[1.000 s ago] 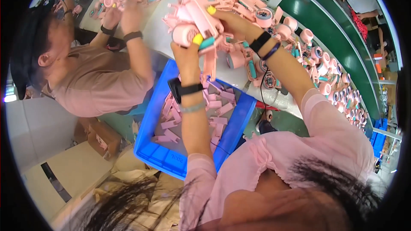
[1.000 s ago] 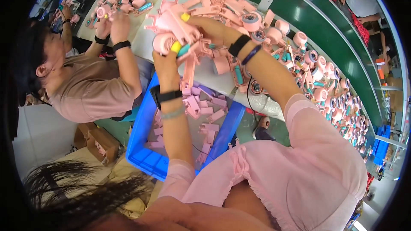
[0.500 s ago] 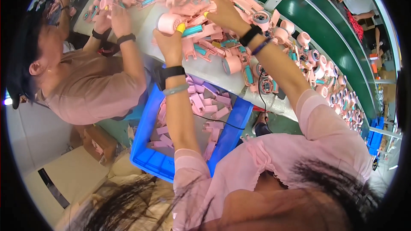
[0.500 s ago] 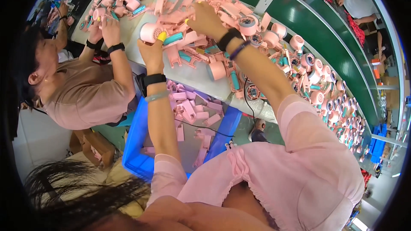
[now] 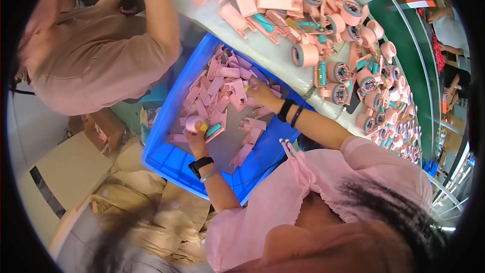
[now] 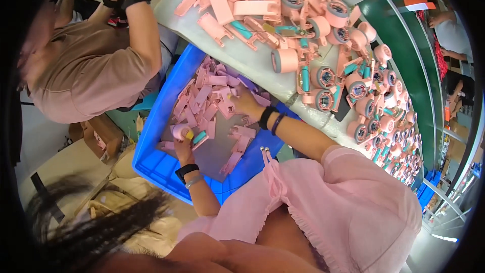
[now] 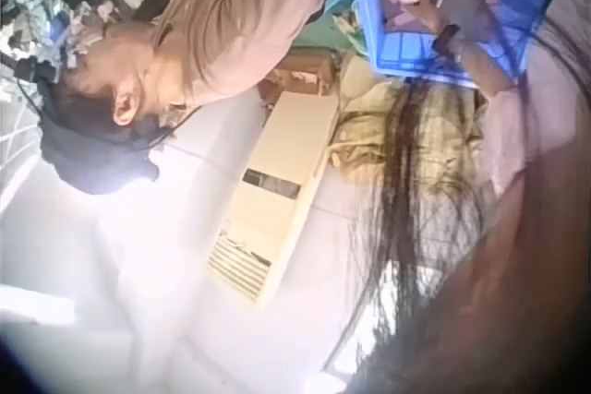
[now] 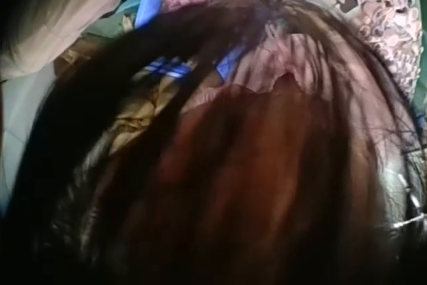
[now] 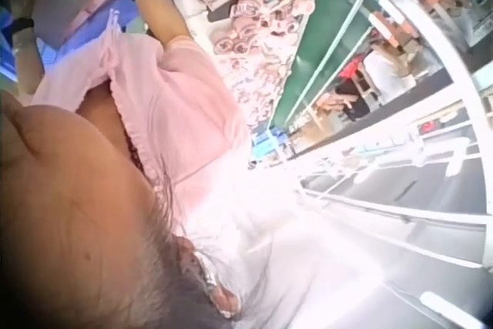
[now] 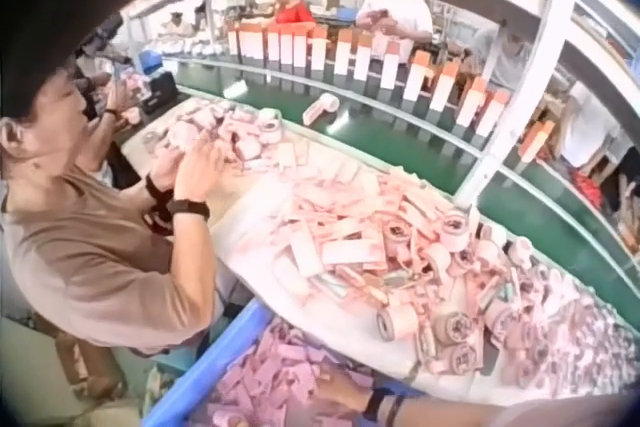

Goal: Assembling the components of small portable hand fans on a factory production line.

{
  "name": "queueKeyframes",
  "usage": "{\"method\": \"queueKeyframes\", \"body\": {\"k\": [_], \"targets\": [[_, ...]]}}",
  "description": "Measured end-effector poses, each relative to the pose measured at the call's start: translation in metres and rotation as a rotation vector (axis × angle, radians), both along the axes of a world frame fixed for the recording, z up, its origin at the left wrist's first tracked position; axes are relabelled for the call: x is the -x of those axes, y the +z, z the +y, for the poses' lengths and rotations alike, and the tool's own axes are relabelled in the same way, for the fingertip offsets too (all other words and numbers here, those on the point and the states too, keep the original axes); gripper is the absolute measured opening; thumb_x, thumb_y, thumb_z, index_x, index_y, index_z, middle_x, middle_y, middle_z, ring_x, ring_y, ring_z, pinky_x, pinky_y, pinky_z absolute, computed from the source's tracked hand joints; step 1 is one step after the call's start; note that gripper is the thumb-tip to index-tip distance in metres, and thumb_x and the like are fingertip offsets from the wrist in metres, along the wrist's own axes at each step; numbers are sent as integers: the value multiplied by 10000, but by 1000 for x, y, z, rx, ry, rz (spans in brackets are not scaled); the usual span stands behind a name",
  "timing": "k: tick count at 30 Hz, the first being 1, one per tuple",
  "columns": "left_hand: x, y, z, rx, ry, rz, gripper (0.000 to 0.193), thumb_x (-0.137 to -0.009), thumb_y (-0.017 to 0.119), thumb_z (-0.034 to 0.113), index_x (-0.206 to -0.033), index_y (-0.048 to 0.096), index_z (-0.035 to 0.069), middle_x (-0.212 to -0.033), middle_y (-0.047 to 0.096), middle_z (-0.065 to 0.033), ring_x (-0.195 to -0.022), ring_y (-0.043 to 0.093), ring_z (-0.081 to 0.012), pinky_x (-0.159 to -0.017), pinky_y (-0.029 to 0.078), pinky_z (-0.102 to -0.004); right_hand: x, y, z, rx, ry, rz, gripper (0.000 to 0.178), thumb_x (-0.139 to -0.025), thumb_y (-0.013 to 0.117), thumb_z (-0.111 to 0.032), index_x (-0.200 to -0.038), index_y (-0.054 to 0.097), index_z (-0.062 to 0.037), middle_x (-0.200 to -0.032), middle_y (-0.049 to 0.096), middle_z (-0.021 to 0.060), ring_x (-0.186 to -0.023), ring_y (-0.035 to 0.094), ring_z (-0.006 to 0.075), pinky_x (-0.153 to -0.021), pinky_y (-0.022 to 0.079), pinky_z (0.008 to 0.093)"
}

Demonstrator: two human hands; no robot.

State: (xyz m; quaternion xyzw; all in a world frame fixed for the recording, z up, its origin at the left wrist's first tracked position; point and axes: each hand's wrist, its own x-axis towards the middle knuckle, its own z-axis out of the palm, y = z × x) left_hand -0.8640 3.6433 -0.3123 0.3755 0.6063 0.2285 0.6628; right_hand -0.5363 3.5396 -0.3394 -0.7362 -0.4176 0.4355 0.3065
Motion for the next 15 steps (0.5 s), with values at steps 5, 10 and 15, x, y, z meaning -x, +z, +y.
{"method": "queueKeyframes", "body": {"k": [5,10,15], "targets": [[10,-34,23,132,400,179,902,-735,692,17,-1447,139,-7,-1408,257,-160,-1160,438,-272,-761,543,-323,-32,-28,63,275,-418,-180,671,-828,619,-518,-1206,528,29,-1159,591,224,-1052,587,322,-927,430,396],[81,-101,19,-291,314,296,850,-773,718,36,-1457,214,44,-1309,447,-158,-995,579,-255,-768,547,-341,-2,-44,103,220,-325,-22,824,-760,637,-624,-1334,483,-53,-1344,464,239,-1265,423,362,-1051,320,434],[26,-99,28,-255,89,45,474,-825,692,57,-1231,448,49,-1049,597,-80,-879,624,-192,-691,535,-300,-2,-48,111,334,-47,-282,909,-748,621,-670,-1404,412,-77,-1391,437,200,-1270,429,316,-1037,356,358]]}}
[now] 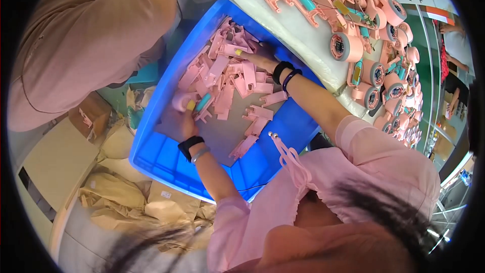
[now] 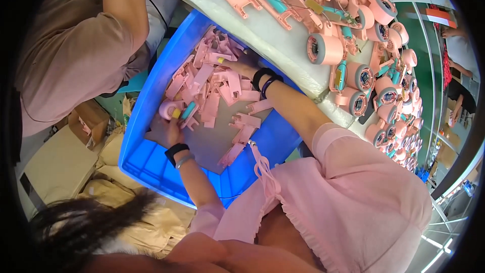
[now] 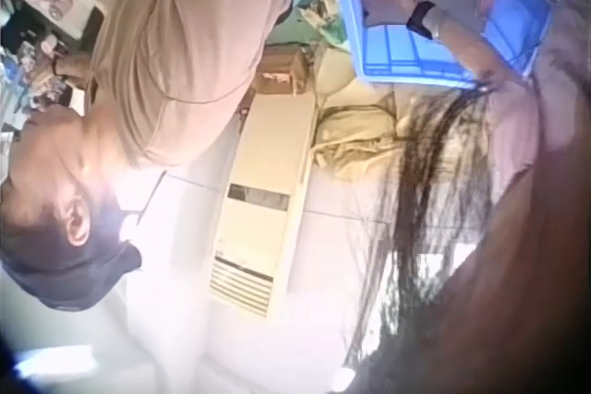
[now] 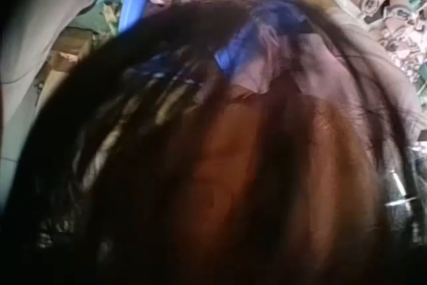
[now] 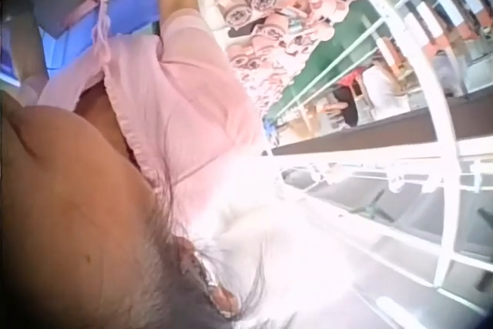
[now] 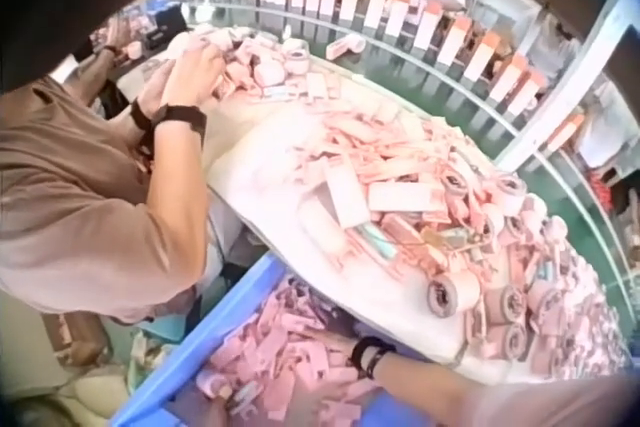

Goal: Assembling the components of small portable hand fans on a factory production line.

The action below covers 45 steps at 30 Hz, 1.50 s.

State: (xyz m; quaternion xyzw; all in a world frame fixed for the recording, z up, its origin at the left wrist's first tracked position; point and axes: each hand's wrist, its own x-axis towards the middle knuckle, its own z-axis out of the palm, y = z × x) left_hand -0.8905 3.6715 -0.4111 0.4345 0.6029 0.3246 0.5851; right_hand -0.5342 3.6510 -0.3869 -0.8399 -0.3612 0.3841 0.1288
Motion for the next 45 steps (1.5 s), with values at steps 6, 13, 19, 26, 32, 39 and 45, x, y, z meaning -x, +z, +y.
{"method": "queueKeyframes", "body": {"k": [6,13,19,26,32,39,45], "targets": [[-129,35,5,309,-57,-413,522,-812,691,39,-1272,445,65,-1088,581,-64,-887,600,-172,-714,517,-291,24,16,3,-36,-215,860,833,-796,663,-555,-1409,387,-64,-1116,613,145,-958,606,185,-801,502,308],[-142,44,2,423,-140,-484,517,-819,650,3,-1285,432,61,-1153,566,-85,-999,601,-185,-822,536,-301,27,11,-19,5,-306,981,477,-932,530,-455,-1231,551,-83,-1011,628,3,-912,590,88,-732,492,233],[-136,81,-33,340,-78,-360,491,-793,657,10,-1236,450,40,-1114,550,-80,-986,572,-179,-802,523,-290,58,30,-45,-275,-224,1218,510,-961,491,-359,-1339,455,-18,-1313,510,52,-1188,486,124,-1009,392,267],[-151,230,-64,-24,-91,-198,576,-746,734,-1,-1232,427,17,-1119,550,-97,-980,573,-182,-844,503,-298,55,167,-59,-260,-169,1279,464,-975,471,-349,-1275,489,5,-1189,581,49,-1032,552,102,-882,460,262],[-232,329,-21,-308,-193,-345,769,-694,810,84,-1332,387,15,-1213,497,-82,-1081,503,-179,-947,415,-314,-22,286,-31,-634,-164,1132,539,-943,535,-408,-1308,468,-16,-1130,582,37,-967,546,87,-856,461,249],[-377,344,82,-270,-429,-722,534,-755,715,16,-1227,465,15,-1111,565,-81,-981,569,-169,-821,489,-278,-170,340,29,-681,-174,685,471,-949,422,-414,-1188,512,-18,-1120,568,61,-957,577,159,-764,536,350],[-425,326,125,-84,-530,-714,493,-783,690,13,-1222,466,13,-1047,604,-103,-881,615,-179,-715,522,-279,-207,362,30,-522,-344,274,552,-926,379,-485,-1098,541,14,-1115,562,203,-930,621,341,-758,547,483]]}}
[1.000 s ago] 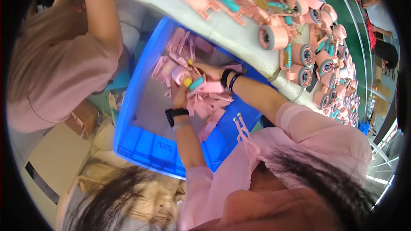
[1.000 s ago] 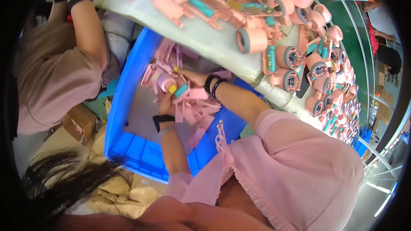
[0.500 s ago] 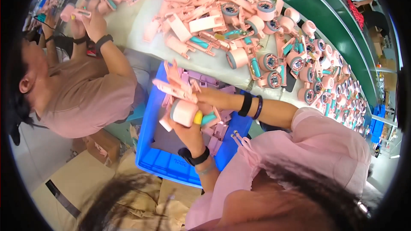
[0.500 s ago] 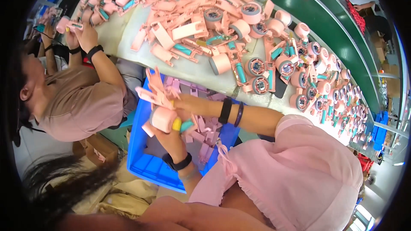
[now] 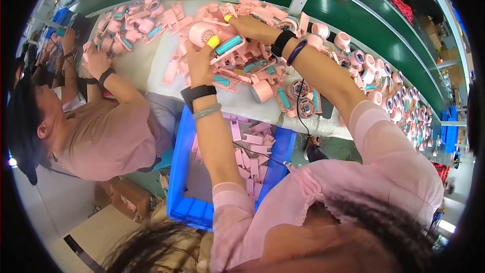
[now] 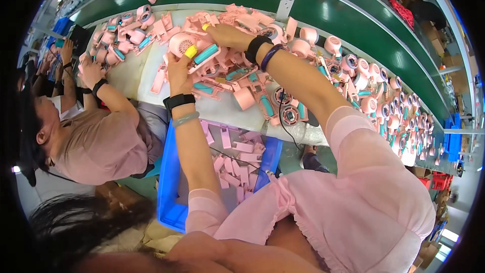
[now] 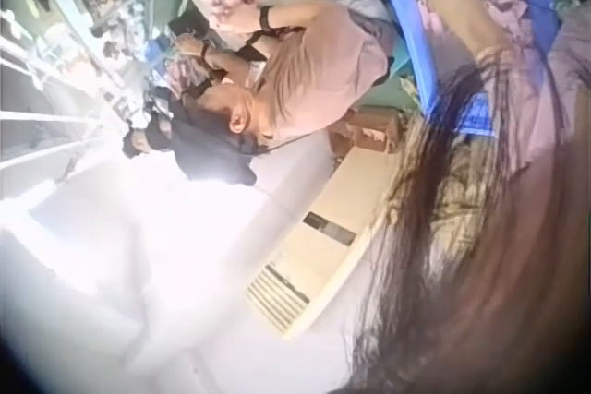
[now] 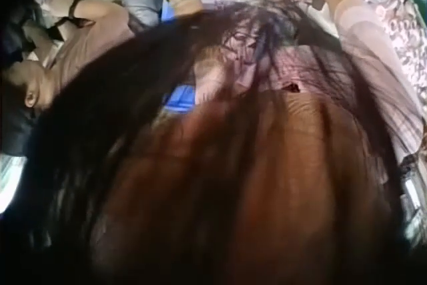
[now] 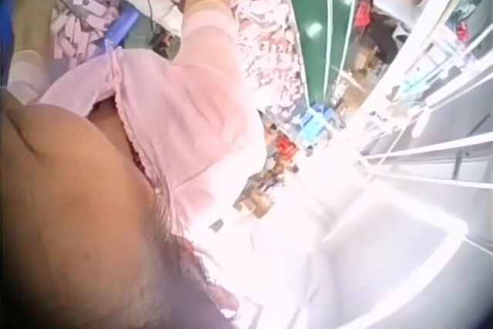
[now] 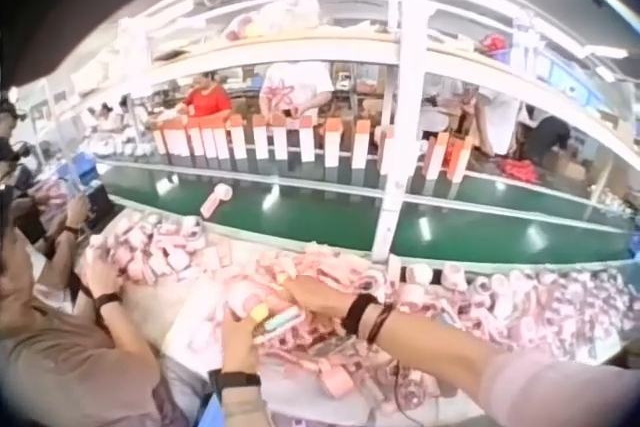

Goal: Assembling the components of small portable hand fans on a factory production line.

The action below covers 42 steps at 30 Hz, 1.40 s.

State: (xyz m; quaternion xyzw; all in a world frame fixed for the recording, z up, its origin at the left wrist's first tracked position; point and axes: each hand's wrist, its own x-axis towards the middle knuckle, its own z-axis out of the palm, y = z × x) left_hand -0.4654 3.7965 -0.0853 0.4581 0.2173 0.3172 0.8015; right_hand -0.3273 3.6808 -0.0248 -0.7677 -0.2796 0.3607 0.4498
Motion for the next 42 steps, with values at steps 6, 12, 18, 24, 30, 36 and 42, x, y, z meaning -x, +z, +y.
{"method": "queueKeyframes", "body": {"k": [6,12,18,24,30,36,42], "targets": [[-6,3,3,-103,100,-8,402,-791,684,-29,-1137,490,34,-1006,607,-87,-797,628,-166,-617,518,-278,-40,-54,-29,27,22,-819,544,-922,373,-438,-837,605,47,-740,585,277,-788,599,432,-740,458,497],[14,20,-5,-86,1,-48,408,-814,654,-30,-1154,440,43,-989,602,-102,-745,643,-203,-613,558,-306,-2,-9,-107,82,-34,-611,498,-934,380,-417,-827,569,31,-752,601,245,-731,589,419,-665,433,516],[15,30,-3,-131,-46,57,439,-802,657,-26,-1172,431,43,-998,603,-102,-725,648,-208,-615,575,-323,14,-37,-176,117,-14,-687,380,-932,409,-330,-906,571,13,-796,619,229,-757,599,413,-676,453,512],[2,29,-4,-508,-12,203,430,-735,699,32,-1123,516,12,-1016,616,-124,-921,644,-264,-716,547,-359,20,-42,-197,122,-71,-767,267,-906,454,-242,-982,572,-15,-913,625,214,-876,599,389,-715,468,511],[-25,76,-28,-1243,293,695,649,-601,785,224,-1191,553,89,-1447,253,-284,-1011,596,-450,-814,508,-464,31,-33,-219,148,-87,-811,217,-847,502,-198,-992,590,-63,-908,634,180,-853,614,373,-706,485,506],[-41,138,-50,-1473,251,905,617,-609,782,265,-1163,573,89,-1454,279,-271,-1068,585,-416,-815,528,-458,42,-19,-253,171,-79,-752,187,-826,515,-198,-946,604,-85,-872,642,152,-804,628,346,-678,495,488],[-49,151,-55,-1321,131,366,548,-671,809,157,-1128,538,21,-1168,564,-169,-1013,600,-304,-848,497,-364,42,-21,-298,148,-202,-815,253,-804,555,-175,-1034,618,-93,-906,647,128,-817,634,340,-708,507,466]]}}
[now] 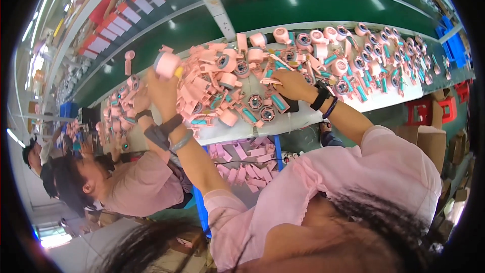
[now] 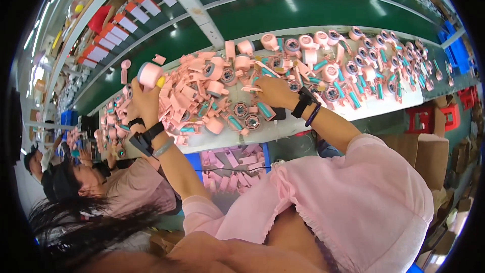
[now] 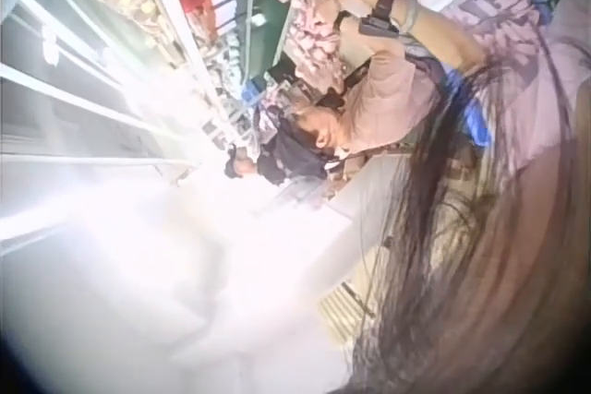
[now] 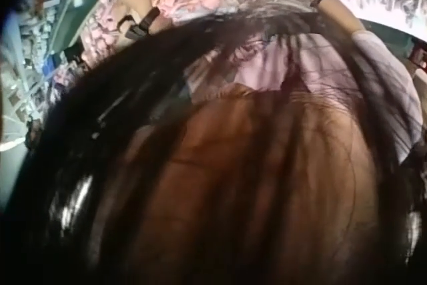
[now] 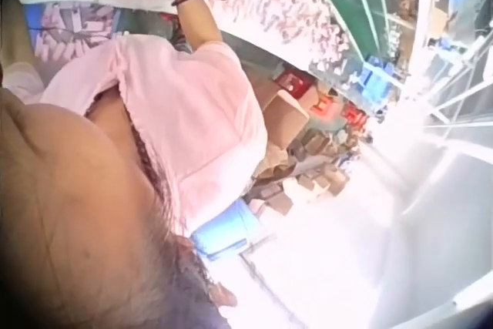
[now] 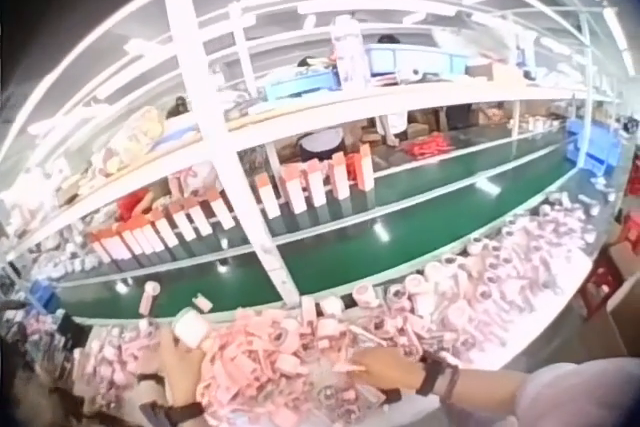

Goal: Assembling the components of small portable hand fans on a factory production line.

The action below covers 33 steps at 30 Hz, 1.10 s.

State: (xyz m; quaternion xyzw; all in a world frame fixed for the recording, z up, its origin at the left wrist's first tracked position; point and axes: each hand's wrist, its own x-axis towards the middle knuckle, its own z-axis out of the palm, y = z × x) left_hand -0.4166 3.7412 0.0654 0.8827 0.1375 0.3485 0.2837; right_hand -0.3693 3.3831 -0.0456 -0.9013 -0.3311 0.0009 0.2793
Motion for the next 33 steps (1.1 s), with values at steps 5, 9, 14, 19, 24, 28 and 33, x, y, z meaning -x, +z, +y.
{"method": "queueKeyframes", "body": {"k": [5,9,14,19,24,28,33], "targets": [[7,11,-76,832,-327,-275,468,-795,733,114,-1198,514,19,-1088,601,-83,-952,592,-161,-745,502,-257,-10,-15,-57,-65,-130,-155,423,-707,643,-113,-1127,585,-106,-1098,588,131,-939,607,342,-750,504,440],[11,-2,-142,1256,-573,-167,401,-841,672,135,-1199,514,46,-994,646,-63,-787,642,-153,-622,501,-227,-12,-2,-93,61,-95,-325,647,-668,694,-186,-1284,508,-119,-1133,550,138,-953,588,326,-817,483,418],[6,8,-253,1293,-760,193,427,-836,672,115,-1217,499,35,-982,648,-82,-754,655,-165,-597,540,-268,-21,63,-129,-576,142,488,641,-860,673,-294,-1406,388,-116,-1279,491,113,-1134,549,242,-928,463,386],[-7,15,-337,1290,-890,597,454,-822,693,132,-1217,493,29,-948,638,-80,-714,658,-180,-619,555,-288,-34,118,-179,-684,375,847,656,-847,707,-281,-1392,396,-88,-1287,493,98,-1110,556,174,-909,485,316],[-12,-12,-391,1322,-937,744,522,-824,696,217,-1248,470,13,-1017,624,-103,-820,663,-198,-694,565,-302,-45,123,-243,-531,468,780,664,-751,790,-234,-1291,452,-49,-1166,558,71,-1018,578,137,-847,510,283],[8,-28,-434,1662,-800,666,541,-902,599,302,-1327,427,15,-1189,582,-170,-979,645,-271,-846,545,-404,-55,92,-282,-642,465,904,600,-754,741,-202,-1265,465,-54,-1149,558,71,-1031,569,143,-857,491,286],[36,-51,-478,2068,-806,511,487,-969,493,320,-1338,418,12,-1195,594,-179,-963,648,-315,-822,550,-458,-70,88,-311,-695,489,940,592,-779,694,-220,-1295,454,-59,-1149,559,63,-1064,555,149,-903,468,308]]}}
